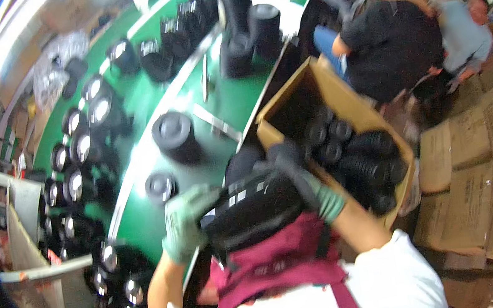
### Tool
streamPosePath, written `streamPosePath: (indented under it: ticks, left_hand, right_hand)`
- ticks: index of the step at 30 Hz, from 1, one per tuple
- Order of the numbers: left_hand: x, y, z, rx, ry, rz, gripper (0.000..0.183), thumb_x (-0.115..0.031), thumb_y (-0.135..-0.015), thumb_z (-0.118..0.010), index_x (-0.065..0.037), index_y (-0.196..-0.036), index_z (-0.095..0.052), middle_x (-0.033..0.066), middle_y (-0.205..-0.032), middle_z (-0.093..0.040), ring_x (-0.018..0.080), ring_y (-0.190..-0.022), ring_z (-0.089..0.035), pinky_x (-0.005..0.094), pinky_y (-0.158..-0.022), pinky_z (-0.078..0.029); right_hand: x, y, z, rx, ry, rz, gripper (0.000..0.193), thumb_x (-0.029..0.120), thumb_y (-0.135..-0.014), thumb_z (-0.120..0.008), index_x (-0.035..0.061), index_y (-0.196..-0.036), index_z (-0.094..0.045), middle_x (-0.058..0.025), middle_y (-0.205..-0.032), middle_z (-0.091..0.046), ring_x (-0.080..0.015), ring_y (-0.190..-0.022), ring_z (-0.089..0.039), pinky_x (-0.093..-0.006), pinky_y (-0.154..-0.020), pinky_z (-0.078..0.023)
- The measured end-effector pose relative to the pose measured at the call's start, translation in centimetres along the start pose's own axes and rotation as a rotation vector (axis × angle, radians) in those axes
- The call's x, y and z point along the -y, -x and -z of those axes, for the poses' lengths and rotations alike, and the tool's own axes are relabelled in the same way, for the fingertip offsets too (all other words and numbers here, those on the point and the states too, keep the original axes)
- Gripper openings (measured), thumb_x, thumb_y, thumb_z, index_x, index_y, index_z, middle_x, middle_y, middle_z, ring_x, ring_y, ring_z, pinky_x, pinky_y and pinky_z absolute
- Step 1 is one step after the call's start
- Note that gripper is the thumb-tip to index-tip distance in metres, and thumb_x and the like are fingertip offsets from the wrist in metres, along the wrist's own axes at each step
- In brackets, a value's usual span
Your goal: The person repeatedly picks up black kettle bodies from a conveyor, inserts a metal inner liner, and places a black lid on top. The assembled kettles are then placed into a cardboard box.
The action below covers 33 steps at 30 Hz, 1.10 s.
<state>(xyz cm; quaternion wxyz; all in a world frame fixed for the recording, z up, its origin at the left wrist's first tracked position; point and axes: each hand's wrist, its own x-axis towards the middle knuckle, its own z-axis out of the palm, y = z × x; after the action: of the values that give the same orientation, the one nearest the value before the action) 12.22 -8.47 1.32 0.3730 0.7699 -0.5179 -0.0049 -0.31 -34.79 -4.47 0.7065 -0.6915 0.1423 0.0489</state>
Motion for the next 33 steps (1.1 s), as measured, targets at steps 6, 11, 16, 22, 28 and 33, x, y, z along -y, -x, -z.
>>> streamPosePath:
  ticks: [6,11,16,22,28,33]
  left_hand:
    - [2.4,6.7,-4.5,-0.126,1.118,0.681,0.036,-0.004,-0.086,-0.063,0.001,-0.122,-0.060,0.0114,-0.117,-0.065,0.0188,-0.103,-0.062,0.0342,-0.097,-0.048]
    - [1.7,1.7,-0.9,-0.093,0.393,0.434,0.039,-0.005,-0.078,-0.064,0.001,-0.116,-0.065,0.0106,-0.109,-0.070,0.0201,-0.100,-0.065,0.0358,-0.094,-0.050]
    - [2.0,2.8,-1.5,-0.227,0.588,0.399,0.046,-0.013,-0.078,-0.067,0.004,-0.121,-0.062,0.0122,-0.112,-0.068,0.0207,-0.105,-0.064,0.0330,-0.097,-0.047]
    - [1.5,3.0,-3.6,-0.152,0.731,0.557,0.081,-0.029,-0.084,-0.069,-0.003,-0.150,-0.029,0.0141,-0.146,-0.041,0.0228,-0.122,-0.052,0.0344,-0.104,-0.041]
    - [0.0,4.2,-1.3,-0.051,1.087,0.752,0.064,-0.024,-0.089,-0.062,0.002,-0.143,-0.040,0.0177,-0.142,-0.048,0.0275,-0.127,-0.051,0.0363,-0.106,-0.041]
    - [-1.5,1.0,-1.1,-0.064,1.746,1.240,0.045,-0.031,-0.099,-0.048,0.000,-0.132,-0.052,0.0150,-0.119,-0.064,0.0251,-0.105,-0.064,0.0382,-0.095,-0.050]
  right_hand:
    - [-3.0,4.9,-1.0,-0.123,0.178,0.635,0.058,0.019,-0.100,-0.049,-0.0029,-0.149,-0.027,-0.0161,-0.152,-0.032,-0.0267,-0.140,-0.032,-0.0339,-0.116,-0.022]
    - [-8.3,1.7,-0.1,-0.262,0.117,0.425,0.051,0.018,-0.101,-0.048,-0.0015,-0.146,-0.033,-0.0151,-0.147,-0.041,-0.0244,-0.135,-0.039,-0.0325,-0.114,-0.027]
    - [-1.1,1.6,-0.5,-0.148,-0.167,0.264,0.053,0.038,-0.104,-0.037,0.0003,-0.140,-0.044,-0.0096,-0.139,-0.050,-0.0186,-0.127,-0.047,-0.0288,-0.109,-0.033]
    - [3.4,3.5,-2.6,-0.338,0.125,0.624,0.042,0.019,-0.098,-0.049,-0.0020,-0.134,-0.049,-0.0103,-0.127,-0.056,-0.0198,-0.118,-0.052,-0.0285,-0.102,-0.037]
    - [1.7,5.5,-2.0,-0.360,-0.019,0.708,0.052,0.027,-0.092,-0.061,-0.0005,-0.135,-0.049,-0.0127,-0.133,-0.053,-0.0218,-0.121,-0.051,-0.0330,-0.103,-0.039]
    - [5.2,5.5,-1.4,-0.170,0.547,0.953,0.071,0.059,-0.088,-0.058,0.0049,-0.134,-0.051,-0.0218,-0.137,-0.048,-0.0323,-0.124,-0.051,-0.0438,-0.101,-0.044]
